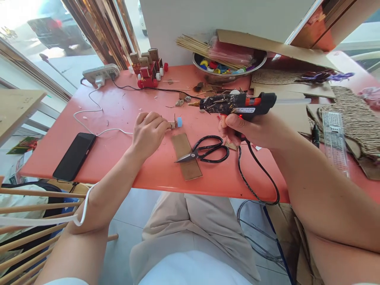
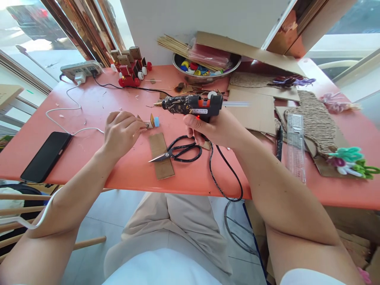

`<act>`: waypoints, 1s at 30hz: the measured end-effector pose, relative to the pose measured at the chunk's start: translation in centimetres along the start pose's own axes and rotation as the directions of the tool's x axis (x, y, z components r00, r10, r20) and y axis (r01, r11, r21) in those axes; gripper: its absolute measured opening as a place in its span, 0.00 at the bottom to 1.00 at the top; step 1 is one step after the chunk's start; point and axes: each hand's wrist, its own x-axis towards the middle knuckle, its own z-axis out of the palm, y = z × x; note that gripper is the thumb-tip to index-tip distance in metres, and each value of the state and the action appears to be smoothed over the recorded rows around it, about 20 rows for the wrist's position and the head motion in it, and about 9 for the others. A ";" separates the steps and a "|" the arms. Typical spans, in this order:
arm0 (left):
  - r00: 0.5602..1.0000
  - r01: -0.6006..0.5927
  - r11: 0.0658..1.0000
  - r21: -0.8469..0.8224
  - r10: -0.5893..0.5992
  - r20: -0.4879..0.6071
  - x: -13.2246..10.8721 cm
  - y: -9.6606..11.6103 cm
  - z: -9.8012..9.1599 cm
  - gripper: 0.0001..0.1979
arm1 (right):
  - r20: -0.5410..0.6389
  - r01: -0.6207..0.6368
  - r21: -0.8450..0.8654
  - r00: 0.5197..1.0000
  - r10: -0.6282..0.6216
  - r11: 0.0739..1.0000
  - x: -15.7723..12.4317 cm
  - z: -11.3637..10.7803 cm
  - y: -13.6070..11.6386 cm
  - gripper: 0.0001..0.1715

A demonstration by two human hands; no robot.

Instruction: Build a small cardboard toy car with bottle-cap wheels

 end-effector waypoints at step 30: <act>0.976 0.206 0.978 0.038 -0.209 0.067 0.5 -0.5 0.7 0.04 | -0.013 -0.092 -0.049 0.996 0.092 0.995 0.8 1.1 0.2 0.31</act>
